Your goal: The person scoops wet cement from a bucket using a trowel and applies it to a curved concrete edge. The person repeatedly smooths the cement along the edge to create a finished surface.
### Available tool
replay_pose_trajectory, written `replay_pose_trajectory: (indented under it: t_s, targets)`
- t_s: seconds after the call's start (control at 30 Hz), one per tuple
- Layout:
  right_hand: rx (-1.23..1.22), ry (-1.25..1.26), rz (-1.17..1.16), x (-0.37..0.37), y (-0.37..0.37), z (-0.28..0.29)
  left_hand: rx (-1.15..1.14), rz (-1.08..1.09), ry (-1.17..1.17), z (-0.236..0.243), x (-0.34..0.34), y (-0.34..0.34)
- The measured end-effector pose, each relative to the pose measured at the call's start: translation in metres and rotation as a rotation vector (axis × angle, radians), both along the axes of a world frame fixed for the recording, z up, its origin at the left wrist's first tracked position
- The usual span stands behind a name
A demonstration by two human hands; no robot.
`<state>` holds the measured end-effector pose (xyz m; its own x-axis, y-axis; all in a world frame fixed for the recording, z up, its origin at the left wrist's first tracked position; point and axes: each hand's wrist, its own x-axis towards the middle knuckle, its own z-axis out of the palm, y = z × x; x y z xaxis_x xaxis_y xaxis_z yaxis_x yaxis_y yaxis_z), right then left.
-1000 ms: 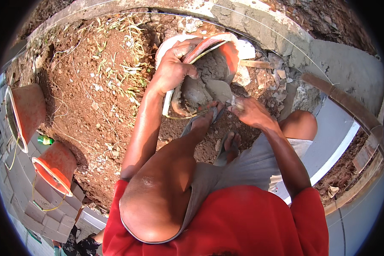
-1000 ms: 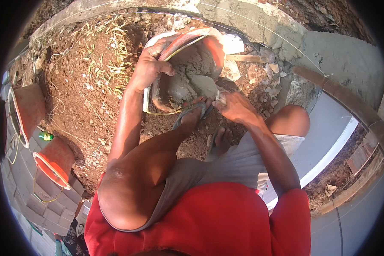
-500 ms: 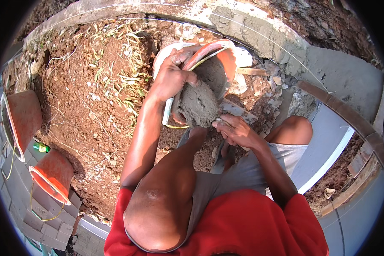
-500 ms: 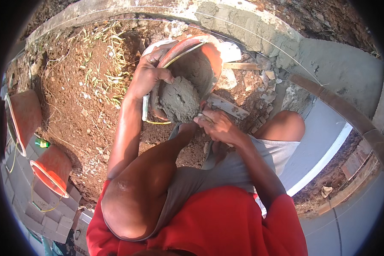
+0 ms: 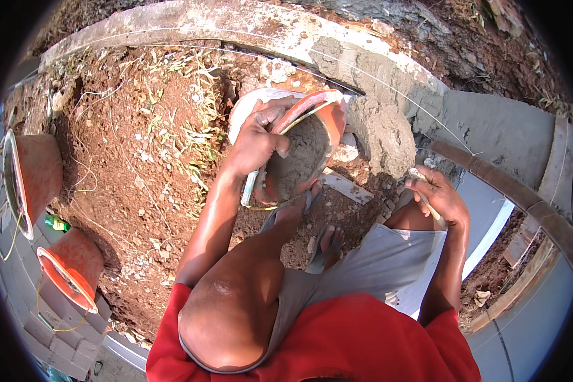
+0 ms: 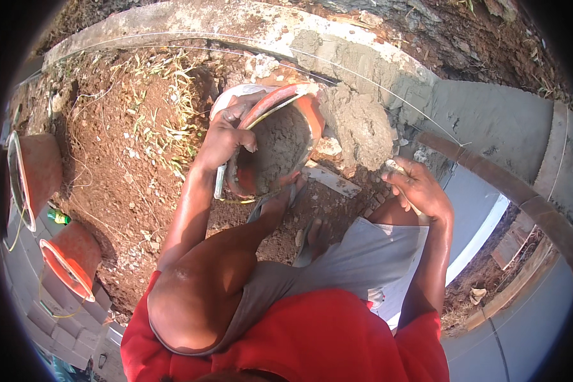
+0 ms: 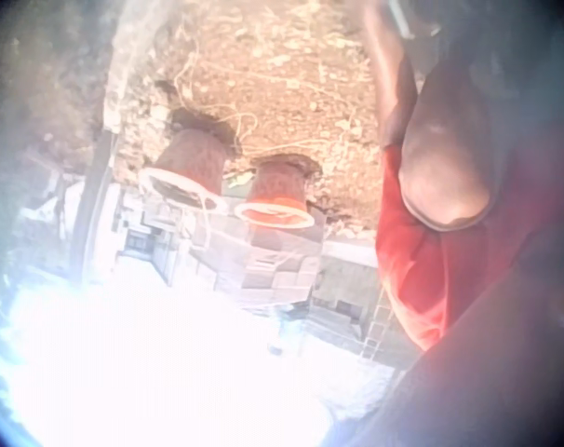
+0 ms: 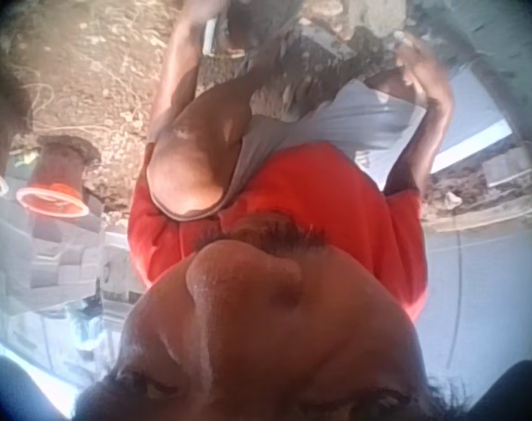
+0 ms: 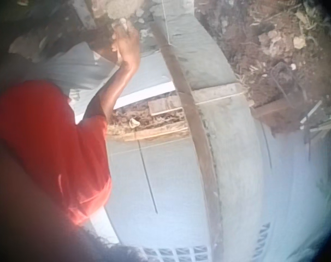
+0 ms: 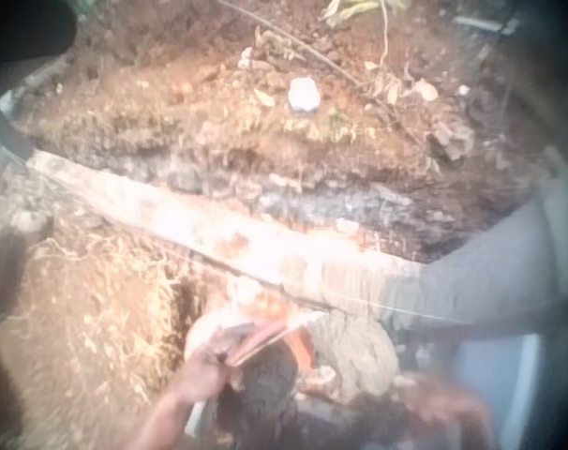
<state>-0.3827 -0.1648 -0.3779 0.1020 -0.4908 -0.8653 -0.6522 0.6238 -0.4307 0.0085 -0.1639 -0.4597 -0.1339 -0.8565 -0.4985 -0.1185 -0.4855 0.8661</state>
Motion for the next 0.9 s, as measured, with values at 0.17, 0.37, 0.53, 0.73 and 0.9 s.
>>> replay_pose_trajectory:
  t_s: [0.17,0.37,0.53,0.73,0.9]
  targets:
    - [-0.129,-0.092,-0.064,0.022,-0.051,-0.044,-0.154,-0.050,-0.015,-0.009,-0.002,-0.002]
    - [-0.243,-0.210,0.067,0.079,-0.128,-0.098,-0.189,-0.113,-0.031,-0.004,-0.008,0.008]
    - [-0.265,-0.378,0.166,0.129,-0.161,-0.108,-0.205,-0.116,-0.053,-0.003,-0.010,0.018]
    - [-0.088,-0.388,0.324,0.144,-0.188,-0.133,-0.212,-0.110,-0.073,-0.001,-0.011,0.014]
    - [0.162,-0.350,0.306,0.137,-0.210,-0.153,-0.249,-0.167,-0.092,-0.005,-0.010,0.013]
